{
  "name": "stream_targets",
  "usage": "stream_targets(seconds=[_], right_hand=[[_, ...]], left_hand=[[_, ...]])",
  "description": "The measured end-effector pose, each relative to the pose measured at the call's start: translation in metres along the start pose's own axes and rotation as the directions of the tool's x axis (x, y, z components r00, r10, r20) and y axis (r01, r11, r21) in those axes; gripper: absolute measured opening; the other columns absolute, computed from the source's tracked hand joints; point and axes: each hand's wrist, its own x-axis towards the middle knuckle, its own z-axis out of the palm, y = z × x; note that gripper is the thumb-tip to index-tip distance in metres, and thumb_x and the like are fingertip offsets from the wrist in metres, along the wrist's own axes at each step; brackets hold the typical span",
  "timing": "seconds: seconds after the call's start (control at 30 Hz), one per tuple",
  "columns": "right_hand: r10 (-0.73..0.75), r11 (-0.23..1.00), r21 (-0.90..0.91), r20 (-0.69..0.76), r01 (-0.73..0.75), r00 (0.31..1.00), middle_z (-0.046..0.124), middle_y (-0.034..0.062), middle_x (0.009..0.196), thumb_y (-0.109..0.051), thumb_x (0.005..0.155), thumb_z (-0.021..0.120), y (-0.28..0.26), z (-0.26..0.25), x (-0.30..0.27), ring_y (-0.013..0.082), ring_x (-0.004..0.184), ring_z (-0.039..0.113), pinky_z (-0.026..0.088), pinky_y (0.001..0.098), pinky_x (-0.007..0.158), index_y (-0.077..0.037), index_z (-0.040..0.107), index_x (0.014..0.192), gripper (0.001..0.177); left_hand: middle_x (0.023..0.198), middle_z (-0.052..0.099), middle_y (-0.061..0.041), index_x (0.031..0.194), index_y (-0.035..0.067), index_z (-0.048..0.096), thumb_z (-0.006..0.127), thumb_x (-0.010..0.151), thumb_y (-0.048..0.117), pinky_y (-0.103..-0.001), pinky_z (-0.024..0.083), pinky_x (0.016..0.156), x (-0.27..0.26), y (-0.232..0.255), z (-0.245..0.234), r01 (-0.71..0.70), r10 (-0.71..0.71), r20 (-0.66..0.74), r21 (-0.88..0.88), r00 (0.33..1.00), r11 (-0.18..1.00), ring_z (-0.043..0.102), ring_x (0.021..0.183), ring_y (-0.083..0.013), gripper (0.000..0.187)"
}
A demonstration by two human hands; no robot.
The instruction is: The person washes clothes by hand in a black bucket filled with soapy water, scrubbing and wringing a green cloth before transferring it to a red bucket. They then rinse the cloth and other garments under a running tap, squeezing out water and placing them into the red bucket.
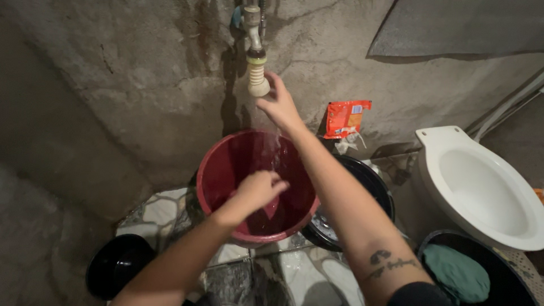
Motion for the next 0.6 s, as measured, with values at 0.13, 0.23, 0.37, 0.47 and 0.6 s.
stream_targets(seconds=[0.13, 0.23, 0.37, 0.47, 0.6], right_hand=[[0.042, 0.953, -0.299, -0.032, -0.050, 0.999, 0.070, 0.0170, 0.116, -0.034, 0.075, 0.090, -0.056, 0.014, 0.015, 0.0252, 0.104, 0.070, 0.055, 0.0359, 0.091, 0.003, 0.055, 0.129, 0.074], [0.131, 0.951, -0.268, -0.097, -0.153, 0.987, 0.077, 0.0125, 0.101, -0.036, 0.077, 0.087, -0.051, 0.027, 0.014, 0.0213, 0.092, 0.075, 0.059, 0.0342, 0.085, 0.000, 0.065, 0.112, 0.054], [0.066, 0.970, -0.213, -0.237, -0.118, 0.969, 0.077, 0.0099, 0.096, -0.032, 0.080, 0.085, -0.030, 0.048, 0.015, 0.0187, 0.087, 0.075, 0.058, 0.0337, 0.082, 0.000, 0.066, 0.110, 0.047], [0.043, 0.986, -0.140, -0.297, -0.088, 0.954, 0.076, 0.0093, 0.097, -0.029, 0.081, 0.084, -0.025, 0.057, 0.015, 0.0191, 0.088, 0.072, 0.057, 0.0344, 0.082, 0.000, 0.065, 0.112, 0.047], [-0.106, 0.994, -0.005, -0.347, 0.111, 0.932, 0.063, 0.0086, 0.110, -0.025, 0.079, 0.086, -0.014, 0.053, 0.007, 0.0202, 0.099, 0.064, 0.055, 0.0338, 0.084, 0.000, 0.049, 0.124, 0.063]], left_hand=[[0.100, 0.076, -0.016, 0.111, 0.012, 0.076, 0.065, 0.092, 0.044, -0.047, 0.056, 0.088, -0.005, 0.011, -0.008, 0.118, -0.120, -0.035, -0.055, 0.992, 0.991, 0.072, 0.096, -0.0362, 0.039], [0.103, 0.076, -0.016, 0.111, 0.012, 0.076, 0.065, 0.092, 0.042, -0.047, 0.056, 0.088, -0.010, 0.012, -0.008, 0.120, -0.122, -0.023, -0.071, 0.992, 0.990, 0.072, 0.099, -0.0364, 0.037], [0.106, 0.074, -0.017, 0.113, 0.012, 0.076, 0.067, 0.092, 0.039, -0.047, 0.056, 0.089, -0.008, 0.003, -0.004, 0.142, -0.147, -0.049, -0.097, 0.988, 0.985, 0.071, 0.100, -0.0375, 0.036], [0.105, 0.076, -0.016, 0.109, 0.011, 0.078, 0.067, 0.092, 0.038, -0.046, 0.057, 0.089, -0.007, -0.008, 0.000, 0.130, -0.141, -0.055, -0.170, 0.988, 0.977, 0.072, 0.100, -0.0355, 0.034], [0.101, 0.077, -0.015, 0.106, 0.009, 0.077, 0.069, 0.090, 0.036, -0.044, 0.057, 0.087, 0.006, -0.031, 0.015, 0.105, -0.133, -0.116, -0.218, 0.984, 0.970, 0.073, 0.097, -0.0326, 0.032]])
